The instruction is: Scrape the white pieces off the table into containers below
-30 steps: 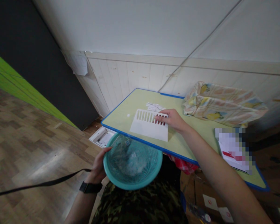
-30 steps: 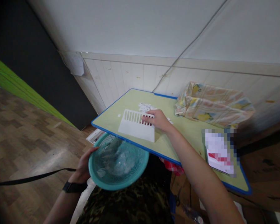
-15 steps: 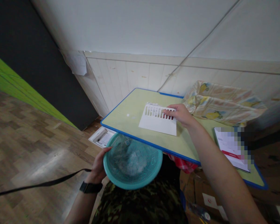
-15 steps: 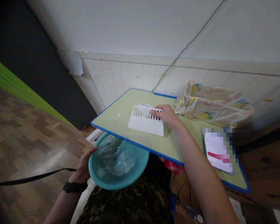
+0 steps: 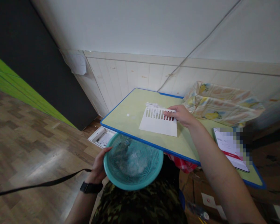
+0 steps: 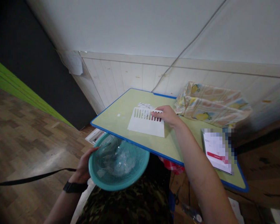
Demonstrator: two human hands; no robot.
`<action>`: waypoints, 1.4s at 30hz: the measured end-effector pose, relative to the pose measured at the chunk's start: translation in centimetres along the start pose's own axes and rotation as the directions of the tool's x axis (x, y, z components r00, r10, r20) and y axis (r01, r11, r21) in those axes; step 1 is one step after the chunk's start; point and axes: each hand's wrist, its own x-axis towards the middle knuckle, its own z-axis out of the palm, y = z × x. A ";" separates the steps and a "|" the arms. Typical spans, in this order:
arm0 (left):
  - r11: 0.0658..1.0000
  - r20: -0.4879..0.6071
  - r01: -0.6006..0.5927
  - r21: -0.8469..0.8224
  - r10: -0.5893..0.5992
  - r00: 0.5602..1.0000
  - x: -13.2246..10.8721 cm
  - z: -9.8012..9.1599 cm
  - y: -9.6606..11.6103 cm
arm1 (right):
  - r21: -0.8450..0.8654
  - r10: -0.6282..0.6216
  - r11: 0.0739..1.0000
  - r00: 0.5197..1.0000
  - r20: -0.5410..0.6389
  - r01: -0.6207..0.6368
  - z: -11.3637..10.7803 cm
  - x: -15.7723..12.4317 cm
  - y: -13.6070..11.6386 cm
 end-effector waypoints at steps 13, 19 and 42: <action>1.000 0.023 0.005 0.005 -0.005 1.000 0.1 -0.2 0.0 | 0.010 -0.036 0.999 0.983 0.183 0.034 1.8 -0.6 -0.8; 1.000 0.030 -0.012 -0.005 0.012 0.999 0.0 -0.3 -0.1 | 0.052 -0.048 0.998 0.984 0.173 0.040 1.7 -0.7 -0.8; 0.999 0.031 -0.005 -0.050 0.007 0.999 0.7 -1.1 -0.1 | -0.028 -0.107 0.994 0.957 -0.269 0.103 3.8 0.8 0.0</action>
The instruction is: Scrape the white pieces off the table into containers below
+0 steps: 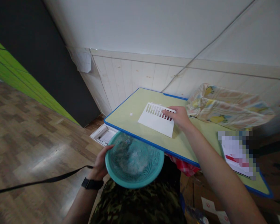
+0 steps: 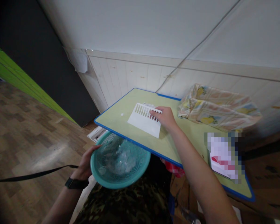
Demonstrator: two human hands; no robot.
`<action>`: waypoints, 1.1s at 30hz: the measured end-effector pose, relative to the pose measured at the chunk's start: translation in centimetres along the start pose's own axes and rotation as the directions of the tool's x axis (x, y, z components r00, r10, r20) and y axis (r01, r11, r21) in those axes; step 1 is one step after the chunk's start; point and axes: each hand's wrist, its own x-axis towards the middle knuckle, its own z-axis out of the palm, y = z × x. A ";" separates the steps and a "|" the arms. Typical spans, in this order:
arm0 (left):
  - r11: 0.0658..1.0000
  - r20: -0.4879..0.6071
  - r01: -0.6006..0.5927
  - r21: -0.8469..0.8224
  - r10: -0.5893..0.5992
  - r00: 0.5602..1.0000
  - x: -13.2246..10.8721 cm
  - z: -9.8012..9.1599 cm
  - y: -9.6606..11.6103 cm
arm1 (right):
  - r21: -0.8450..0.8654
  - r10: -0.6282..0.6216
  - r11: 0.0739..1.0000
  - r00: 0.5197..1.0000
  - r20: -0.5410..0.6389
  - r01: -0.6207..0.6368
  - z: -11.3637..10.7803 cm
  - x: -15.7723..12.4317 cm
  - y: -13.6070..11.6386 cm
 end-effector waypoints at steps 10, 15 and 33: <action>1.000 0.001 -0.007 0.023 0.007 1.000 -0.3 0.4 0.1 | -0.002 -0.006 1.000 1.000 -0.015 0.006 -1.1 -0.2 -0.1; 1.000 -0.004 0.001 0.032 -0.001 1.000 -0.5 0.5 0.1 | 0.097 0.001 0.995 1.000 -0.002 -0.001 -0.5 -0.4 -0.4; 0.999 -0.003 0.002 0.039 -0.002 1.000 -0.6 0.8 0.2 | 0.058 0.063 0.997 0.992 -0.108 -0.057 -2.4 0.6 0.4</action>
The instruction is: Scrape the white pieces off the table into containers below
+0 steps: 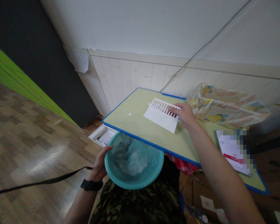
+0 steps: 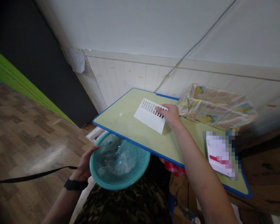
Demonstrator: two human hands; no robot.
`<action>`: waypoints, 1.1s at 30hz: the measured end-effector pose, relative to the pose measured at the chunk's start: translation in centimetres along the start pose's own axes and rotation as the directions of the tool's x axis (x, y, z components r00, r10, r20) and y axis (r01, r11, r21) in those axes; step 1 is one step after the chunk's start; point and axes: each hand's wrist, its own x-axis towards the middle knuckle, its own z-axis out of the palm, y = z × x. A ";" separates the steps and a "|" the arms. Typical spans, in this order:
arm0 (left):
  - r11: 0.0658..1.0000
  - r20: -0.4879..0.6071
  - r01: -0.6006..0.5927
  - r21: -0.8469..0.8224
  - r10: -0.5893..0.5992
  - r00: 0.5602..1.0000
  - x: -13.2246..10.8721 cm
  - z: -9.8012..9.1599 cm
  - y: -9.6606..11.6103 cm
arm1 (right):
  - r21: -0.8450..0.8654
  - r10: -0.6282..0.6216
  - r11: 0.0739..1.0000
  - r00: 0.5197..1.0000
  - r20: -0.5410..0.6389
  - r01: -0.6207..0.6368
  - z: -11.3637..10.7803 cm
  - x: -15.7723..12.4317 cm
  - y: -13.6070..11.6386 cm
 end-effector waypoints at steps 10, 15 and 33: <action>0.999 -0.016 0.018 -0.045 -0.019 1.000 0.0 -0.1 0.0 | -0.017 0.014 1.000 0.989 0.149 -0.012 -0.5 -0.5 -0.7; 1.000 -0.013 0.010 -0.028 -0.010 1.000 -0.2 0.2 0.1 | -0.005 0.067 0.998 0.956 0.287 -0.068 -0.8 -0.5 -0.8; 1.000 -0.015 0.001 -0.008 -0.001 1.000 0.0 -0.1 -0.1 | 0.060 0.060 0.995 0.970 0.235 -0.076 -0.5 -0.4 -0.3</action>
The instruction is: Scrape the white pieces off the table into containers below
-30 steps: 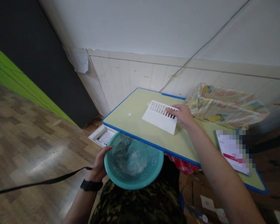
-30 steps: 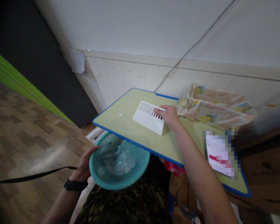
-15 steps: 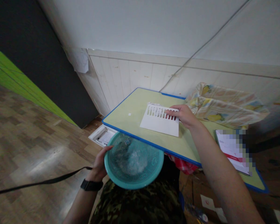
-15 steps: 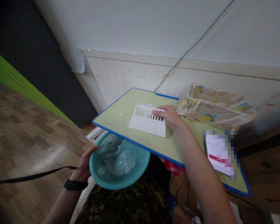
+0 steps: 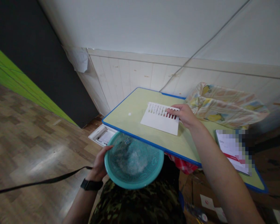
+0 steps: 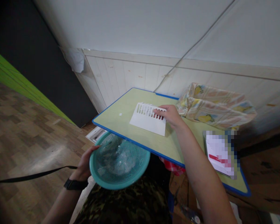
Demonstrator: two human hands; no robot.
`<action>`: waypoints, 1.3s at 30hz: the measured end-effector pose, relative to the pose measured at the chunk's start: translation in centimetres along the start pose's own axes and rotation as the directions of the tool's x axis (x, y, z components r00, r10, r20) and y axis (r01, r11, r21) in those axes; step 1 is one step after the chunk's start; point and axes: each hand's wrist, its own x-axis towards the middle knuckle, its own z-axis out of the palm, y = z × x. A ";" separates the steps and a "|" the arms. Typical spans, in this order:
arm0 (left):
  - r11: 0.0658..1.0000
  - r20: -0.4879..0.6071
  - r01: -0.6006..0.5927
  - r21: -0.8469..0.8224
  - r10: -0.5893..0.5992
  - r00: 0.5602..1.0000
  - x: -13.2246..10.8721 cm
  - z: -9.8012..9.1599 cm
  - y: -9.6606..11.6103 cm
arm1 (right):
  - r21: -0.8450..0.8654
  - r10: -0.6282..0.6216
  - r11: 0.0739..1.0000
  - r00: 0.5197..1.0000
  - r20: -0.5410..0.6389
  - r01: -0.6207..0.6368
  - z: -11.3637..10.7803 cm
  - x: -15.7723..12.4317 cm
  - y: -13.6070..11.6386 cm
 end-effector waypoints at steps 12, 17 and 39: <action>1.000 0.022 0.014 -0.002 -0.014 1.000 0.1 -0.1 -0.1 | -0.172 -0.040 0.985 0.998 -0.050 0.031 -0.8 -0.3 -0.8; 1.000 0.030 0.015 0.009 -0.015 0.999 0.4 -0.2 -0.1 | -0.227 -0.088 0.972 0.991 -0.099 0.064 -0.8 0.0 -0.5; 1.000 0.042 0.007 0.008 -0.007 0.999 0.4 -0.4 -0.2 | -0.030 -0.140 0.990 0.988 -0.069 0.138 2.1 -0.4 0.2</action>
